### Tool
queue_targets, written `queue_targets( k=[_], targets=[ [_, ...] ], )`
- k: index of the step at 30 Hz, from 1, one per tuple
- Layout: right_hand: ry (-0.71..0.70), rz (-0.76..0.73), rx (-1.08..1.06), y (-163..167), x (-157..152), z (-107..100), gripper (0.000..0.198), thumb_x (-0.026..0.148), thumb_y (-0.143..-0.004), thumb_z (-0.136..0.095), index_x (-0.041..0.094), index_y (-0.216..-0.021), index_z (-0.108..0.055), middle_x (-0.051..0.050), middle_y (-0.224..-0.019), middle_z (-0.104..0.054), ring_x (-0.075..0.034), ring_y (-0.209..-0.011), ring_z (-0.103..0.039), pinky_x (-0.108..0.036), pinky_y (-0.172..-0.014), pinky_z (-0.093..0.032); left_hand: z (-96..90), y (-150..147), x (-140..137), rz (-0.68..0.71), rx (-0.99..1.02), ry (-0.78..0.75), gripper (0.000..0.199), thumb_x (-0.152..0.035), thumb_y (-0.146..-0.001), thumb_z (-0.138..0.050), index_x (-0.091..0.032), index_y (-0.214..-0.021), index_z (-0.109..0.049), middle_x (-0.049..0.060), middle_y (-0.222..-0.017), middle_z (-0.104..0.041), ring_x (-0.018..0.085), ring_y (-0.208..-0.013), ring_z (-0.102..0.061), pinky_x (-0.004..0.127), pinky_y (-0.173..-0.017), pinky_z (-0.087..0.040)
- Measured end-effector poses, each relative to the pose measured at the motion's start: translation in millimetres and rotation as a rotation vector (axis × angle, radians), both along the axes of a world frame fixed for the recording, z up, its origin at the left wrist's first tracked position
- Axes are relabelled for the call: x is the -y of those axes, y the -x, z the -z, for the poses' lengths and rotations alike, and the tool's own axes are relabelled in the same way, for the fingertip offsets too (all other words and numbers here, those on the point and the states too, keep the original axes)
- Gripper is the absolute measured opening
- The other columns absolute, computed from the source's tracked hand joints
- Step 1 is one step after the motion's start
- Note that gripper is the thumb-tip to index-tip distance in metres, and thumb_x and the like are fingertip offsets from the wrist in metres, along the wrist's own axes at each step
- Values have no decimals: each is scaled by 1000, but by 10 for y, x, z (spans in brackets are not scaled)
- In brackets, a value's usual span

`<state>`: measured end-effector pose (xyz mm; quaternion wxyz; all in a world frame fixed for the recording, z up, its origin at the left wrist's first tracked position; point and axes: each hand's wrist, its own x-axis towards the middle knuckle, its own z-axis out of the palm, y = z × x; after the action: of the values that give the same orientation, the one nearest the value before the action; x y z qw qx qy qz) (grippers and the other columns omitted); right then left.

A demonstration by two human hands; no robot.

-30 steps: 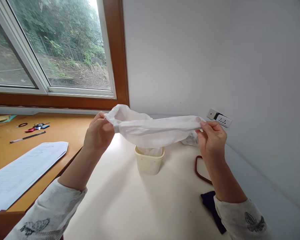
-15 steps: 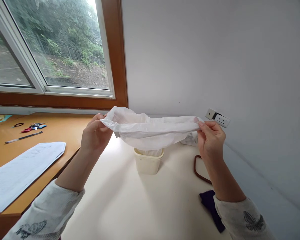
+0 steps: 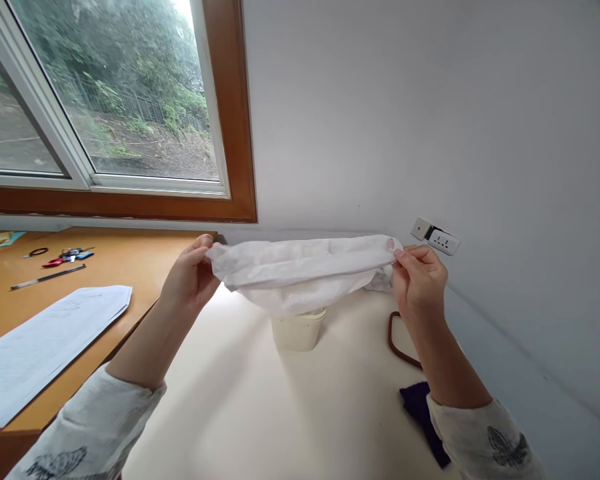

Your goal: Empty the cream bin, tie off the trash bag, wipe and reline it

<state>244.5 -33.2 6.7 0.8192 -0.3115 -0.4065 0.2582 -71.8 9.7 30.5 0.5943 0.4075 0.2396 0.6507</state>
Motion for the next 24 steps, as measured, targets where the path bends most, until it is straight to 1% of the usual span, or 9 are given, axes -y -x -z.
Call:
queue_targets(
  k=[4,7,9,13,15,17,19,21,24],
  targets=[
    [-8,-267,50,30,151,-32,23,16,-65,-66,18,-56,-45,6,-60,-40,-9,-61,-45,-24,-59,-40,3,4,93,223,-216,179,9,-12,-62,-52,-18,-67,-47,-5,-52,-38,7,-39,-36,17,-34,-33],
    [61,-534,170,-20,307,-3,23,20,-66,-67,19,-61,-45,6,-60,-41,-9,-57,-46,-22,-52,-37,27,18,205,242,-454,254,12,-30,-73,-57,-20,-77,-52,-5,-57,-44,7,-40,-39,17,-33,-33],
    [198,-626,272,-51,383,42,23,24,-67,-68,20,-65,-45,6,-60,-43,-9,-53,-44,-21,-48,-35,66,27,267,232,-653,260,20,-36,-73,-61,-22,-85,-54,-4,-60,-50,8,-43,-45,17,-35,-34],
    [573,-523,440,-17,395,178,24,37,-72,-65,22,-77,-47,7,-54,-48,-9,-46,-44,-20,-44,-35,186,45,301,172,-933,248,46,-34,-64,-71,-24,-104,-52,0,-68,-61,16,-52,-58,20,-37,-39],
    [666,-425,506,36,353,256,29,40,-70,-66,22,-86,-51,8,-50,-50,-10,-43,-46,-21,-42,-36,243,54,284,123,-985,267,56,-32,-59,-73,-24,-109,-51,1,-66,-63,18,-52,-59,20,-37,-39],
    [696,-386,554,86,311,316,34,40,-66,-68,21,-91,-56,7,-48,-53,-12,-41,-47,-22,-39,-36,279,62,263,136,-1033,299,54,-31,-56,-74,-22,-106,-55,2,-65,-64,20,-52,-60,21,-37,-38],
    [701,-419,614,117,277,337,29,39,-66,-67,19,-87,-60,5,-49,-55,-13,-41,-49,-22,-38,-36,290,74,246,184,-1097,280,35,-31,-57,-72,-19,-88,-62,2,-60,-61,17,-47,-56,20,-35,-34],
    [679,-419,644,127,245,311,22,37,-69,-64,19,-79,-61,3,-51,-57,-13,-43,-51,-23,-40,-37,280,92,230,180,-1135,179,17,-31,-60,-69,-18,-68,-60,-2,-54,-54,13,-43,-48,19,-35,-29],
    [555,-193,503,121,202,210,18,34,-68,-64,19,-77,-60,4,-51,-55,-11,-43,-48,-21,-41,-36,244,117,207,-47,-1095,-64,13,-25,-64,-64,-18,-61,-53,-4,-55,-47,11,-48,-44,19,-41,-30]
  ],
)
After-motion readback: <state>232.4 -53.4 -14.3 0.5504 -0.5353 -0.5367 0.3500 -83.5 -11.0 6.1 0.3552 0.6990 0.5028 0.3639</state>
